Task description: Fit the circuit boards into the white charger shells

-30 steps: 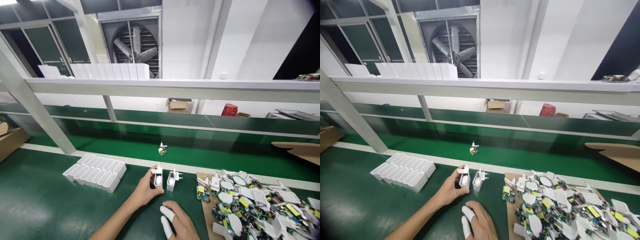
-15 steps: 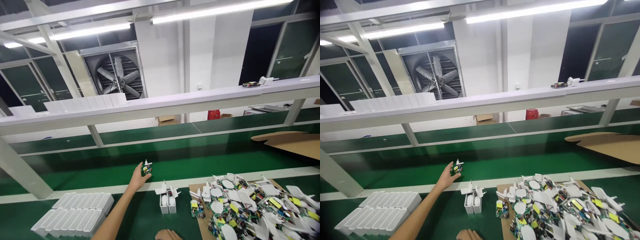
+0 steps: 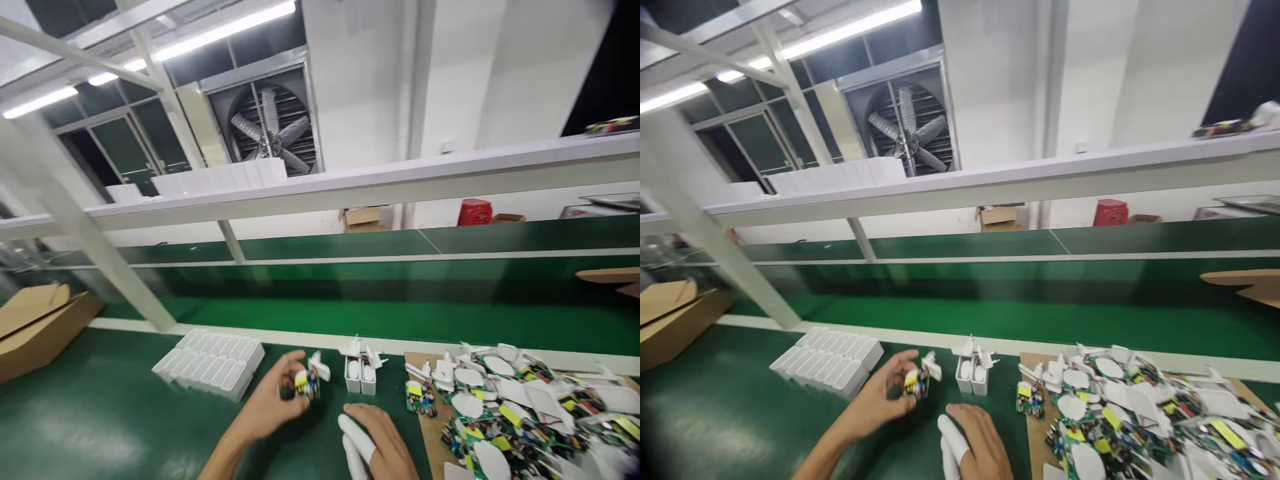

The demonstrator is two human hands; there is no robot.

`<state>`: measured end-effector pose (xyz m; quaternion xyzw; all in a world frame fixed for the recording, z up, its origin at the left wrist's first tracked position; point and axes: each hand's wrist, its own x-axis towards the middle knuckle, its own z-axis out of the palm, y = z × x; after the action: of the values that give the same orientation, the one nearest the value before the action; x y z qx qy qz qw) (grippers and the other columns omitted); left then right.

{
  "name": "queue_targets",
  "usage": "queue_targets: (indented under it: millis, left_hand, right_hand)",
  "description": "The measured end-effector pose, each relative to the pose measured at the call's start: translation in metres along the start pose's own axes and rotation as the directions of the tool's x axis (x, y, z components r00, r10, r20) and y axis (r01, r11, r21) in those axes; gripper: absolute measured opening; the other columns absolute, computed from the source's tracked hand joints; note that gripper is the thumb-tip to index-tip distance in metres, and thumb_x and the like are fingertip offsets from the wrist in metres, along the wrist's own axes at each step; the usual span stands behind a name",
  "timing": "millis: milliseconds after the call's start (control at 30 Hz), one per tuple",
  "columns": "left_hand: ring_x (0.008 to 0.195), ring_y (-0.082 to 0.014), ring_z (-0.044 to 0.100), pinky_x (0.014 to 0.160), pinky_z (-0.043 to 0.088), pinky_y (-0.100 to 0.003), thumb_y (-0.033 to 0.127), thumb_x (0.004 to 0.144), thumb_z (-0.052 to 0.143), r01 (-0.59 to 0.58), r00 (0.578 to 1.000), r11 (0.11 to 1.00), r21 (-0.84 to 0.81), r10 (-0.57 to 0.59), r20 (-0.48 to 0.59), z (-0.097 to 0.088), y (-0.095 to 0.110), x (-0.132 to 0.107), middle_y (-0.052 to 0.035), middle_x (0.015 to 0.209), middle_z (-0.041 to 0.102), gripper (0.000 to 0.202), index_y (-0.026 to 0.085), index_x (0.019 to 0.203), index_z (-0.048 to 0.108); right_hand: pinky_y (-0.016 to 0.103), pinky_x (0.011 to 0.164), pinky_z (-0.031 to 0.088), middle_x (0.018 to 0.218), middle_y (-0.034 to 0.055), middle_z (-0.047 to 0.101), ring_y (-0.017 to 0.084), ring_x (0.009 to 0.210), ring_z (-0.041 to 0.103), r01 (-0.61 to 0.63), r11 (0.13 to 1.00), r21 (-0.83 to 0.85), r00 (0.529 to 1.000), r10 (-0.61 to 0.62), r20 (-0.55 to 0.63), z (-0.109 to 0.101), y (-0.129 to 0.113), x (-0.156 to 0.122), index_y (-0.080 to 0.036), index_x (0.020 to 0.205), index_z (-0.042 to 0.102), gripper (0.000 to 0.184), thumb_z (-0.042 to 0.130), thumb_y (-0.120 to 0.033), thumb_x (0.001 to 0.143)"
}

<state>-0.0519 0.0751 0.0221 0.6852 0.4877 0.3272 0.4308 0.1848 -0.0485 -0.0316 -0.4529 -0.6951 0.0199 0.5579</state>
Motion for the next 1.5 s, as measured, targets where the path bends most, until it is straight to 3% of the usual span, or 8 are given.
queue_targets:
  millis: [133,233,367,600,867,1133,1333,1500]
  left_hand:
    - [0.116,-0.0292,0.068,0.104,0.057,-0.046,0.037,0.071,0.092,-0.125,0.946,0.98,0.155,0.07,0.317,-0.016,0.009,-0.066,-0.0073,0.136,0.068,0.087,0.038,0.15,0.056]
    - [0.126,-0.0339,0.061,0.11,0.052,-0.053,0.042,0.086,0.08,-0.165,0.983,0.878,0.449,0.181,0.007,-0.047,0.013,-0.066,-0.0102,0.137,0.066,0.059,0.034,0.142,0.064]
    - [0.106,-0.0415,0.056,0.097,0.05,-0.063,0.046,0.088,0.068,0.084,0.818,0.65,0.755,0.387,-0.425,-0.085,0.0,-0.05,-0.0173,0.105,0.064,0.031,0.018,0.098,0.078]
    - [0.097,-0.0309,0.057,0.09,0.054,-0.047,0.029,0.092,0.062,-0.078,0.876,0.687,0.722,0.394,-0.28,-0.043,-0.002,-0.048,-0.0099,0.097,0.062,0.021,0.023,0.074,0.071]
    - [0.08,-0.018,0.066,0.072,0.054,-0.031,0.043,0.082,0.084,-0.133,0.99,0.884,0.448,0.136,0.027,-0.003,0.034,-0.04,-0.0014,0.109,0.061,0.034,0.024,0.105,0.068]
    - [0.088,-0.0229,0.065,0.076,0.054,-0.032,0.05,0.066,0.096,-0.172,0.933,0.965,0.2,0.094,0.348,-0.009,0.019,-0.028,-0.0064,0.121,0.066,0.078,0.028,0.135,0.066]
    - [0.103,-0.025,0.063,0.09,0.054,-0.035,0.025,0.08,0.084,-0.095,0.95,0.976,0.194,0.031,0.311,-0.007,0.004,-0.032,-0.0049,0.123,0.065,0.08,0.036,0.151,0.05]
    - [0.1,-0.027,0.057,0.087,0.048,-0.038,0.038,0.081,0.087,-0.065,0.99,0.911,0.406,0.009,0.138,0.006,0.007,-0.028,-0.0034,0.103,0.059,0.041,0.021,0.109,0.062]
  right_hand:
    - [0.055,0.098,0.062,0.139,0.0101,0.071,0.036,0.124,0.07,0.077,0.997,0.016,0.987,-0.078,0.141,0.001,0.005,-0.01,-0.034,0.158,0.046,0.066,0.054,-0.009,0.098]
    - [0.059,0.106,0.059,0.152,0.0101,0.062,0.04,0.135,0.062,0.103,0.994,0.032,0.942,-0.107,0.319,0.005,0.011,-0.017,-0.031,0.166,0.033,0.076,0.063,-0.023,0.097]
    - [0.062,0.113,0.054,0.163,0.012,0.049,0.046,0.144,0.053,0.02,1.0,0.007,0.818,-0.02,0.575,0.004,0.009,-0.016,-0.027,0.164,0.04,0.086,0.078,-0.04,0.089]
    - [0.052,0.109,0.058,0.159,0.0107,0.055,0.042,0.145,0.053,-0.108,0.991,-0.076,0.697,0.13,0.705,-0.003,-0.014,0.003,-0.029,0.158,0.051,0.071,0.074,-0.038,0.092]
    - [0.052,0.112,0.053,0.141,0.014,0.066,0.033,0.131,0.063,-0.119,0.99,-0.078,0.772,0.142,0.62,-0.015,0.0,0.007,-0.024,0.156,0.051,0.078,0.069,-0.014,0.081]
    - [0.046,0.111,0.054,0.138,0.0116,0.067,0.03,0.131,0.063,-0.12,0.987,-0.107,0.801,0.16,0.576,-0.023,0.013,0.002,-0.026,0.15,0.055,0.068,0.063,-0.011,0.084]
    - [0.051,0.104,0.058,0.135,0.0135,0.064,0.033,0.128,0.062,-0.036,0.993,-0.112,0.852,0.09,0.515,-0.019,0.008,0.003,-0.024,0.152,0.046,0.068,0.06,-0.012,0.086]
    - [0.051,0.099,0.061,0.128,0.0155,0.063,0.031,0.118,0.063,-0.039,0.996,-0.083,0.858,0.076,0.507,-0.018,0.007,0.006,-0.021,0.147,0.047,0.057,0.059,-0.013,0.091]
